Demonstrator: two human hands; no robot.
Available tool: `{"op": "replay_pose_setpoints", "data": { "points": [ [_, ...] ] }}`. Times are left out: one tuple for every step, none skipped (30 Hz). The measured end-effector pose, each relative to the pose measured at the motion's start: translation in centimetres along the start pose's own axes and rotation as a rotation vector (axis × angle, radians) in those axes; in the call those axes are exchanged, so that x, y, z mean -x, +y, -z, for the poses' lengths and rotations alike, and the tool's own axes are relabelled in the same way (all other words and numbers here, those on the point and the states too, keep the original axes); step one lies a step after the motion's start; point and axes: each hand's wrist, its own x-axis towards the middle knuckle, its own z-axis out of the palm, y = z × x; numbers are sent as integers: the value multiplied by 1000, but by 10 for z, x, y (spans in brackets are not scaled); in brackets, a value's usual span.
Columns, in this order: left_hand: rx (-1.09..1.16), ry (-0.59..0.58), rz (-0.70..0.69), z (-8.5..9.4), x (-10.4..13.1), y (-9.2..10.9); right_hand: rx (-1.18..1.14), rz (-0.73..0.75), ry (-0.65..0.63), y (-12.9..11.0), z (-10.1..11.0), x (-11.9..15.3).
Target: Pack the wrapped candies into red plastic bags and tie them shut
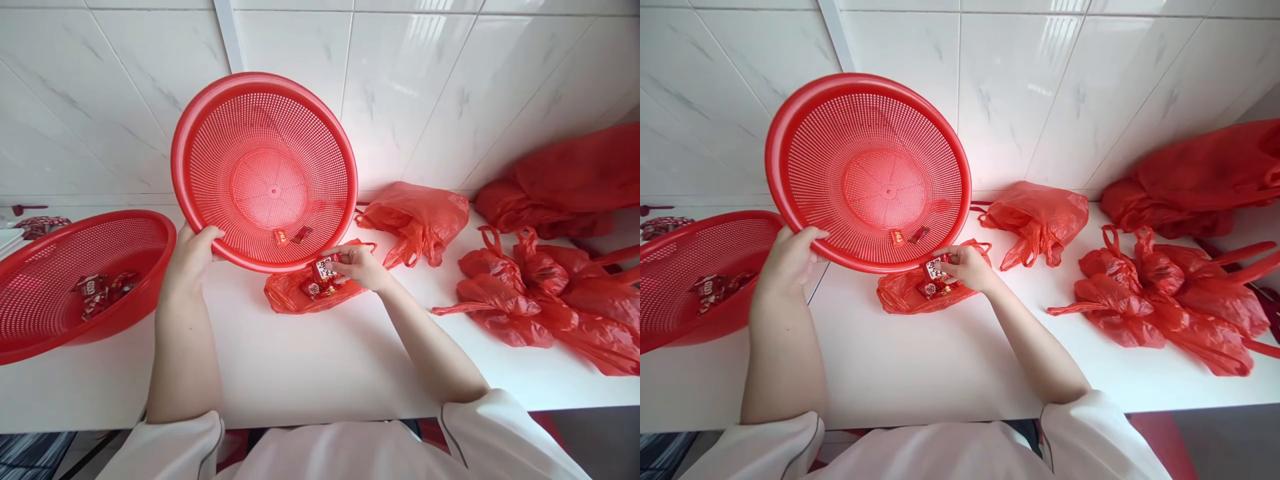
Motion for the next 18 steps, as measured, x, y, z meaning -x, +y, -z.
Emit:
{"op": "replay_pose_setpoints", "data": {
  "points": [
    [1, 8, 3, 1, -1, 0, 22, -20, -13, 2, -1, -1],
    [-2, 17, 9, 2, -1, 0, 36, -32, -27, 5, -3, -2],
    [-6, 27, 16, 3, -2, 0, 46, -34, -46, 8, -5, -3],
    [-10, 36, 21, 3, -2, 0, 64, -19, -60, 12, -7, -5],
    [-12, 44, 22, 3, -2, 0, 107, 9, -60, 15, -9, -6],
    [-11, 50, 23, 4, -3, 0, 184, 45, -38, 17, -11, -6],
    [-10, 51, 21, 4, -3, 0, 291, 82, 7, 19, -11, -7],
    [-9, 50, 18, 4, -2, 0, 413, 116, 71, 20, -12, -7],
    [-10, 45, 15, 5, -2, 0, 533, 144, 142, 20, -11, -6],
    [-14, 36, 14, 5, -2, 0, 634, 165, 215, 20, -10, -5],
    [-22, 27, 9, 5, -2, 0, 706, 181, 280, 18, -9, -4],
    [-32, 15, 3, 5, -1, 0, 753, 200, 339, 15, -8, -3],
    [-43, 2, -3, 4, -1, -1, 785, 228, 392, 12, -8, -1],
    [-55, -13, -5, 2, 0, -1, 810, 262, 436, 9, -7, 0],
    [-67, -34, -3, 0, 2, 0, 835, 304, 466, 5, -7, 2],
    [-77, -56, 1, -3, 3, 1, 859, 352, 474, 3, -8, 3],
    [-87, -82, 6, -6, 5, 2, 880, 399, 455, 1, -8, 4],
    [-98, -106, 13, -10, 8, 4, 899, 433, 417, 0, -9, 4]
  ]
}}
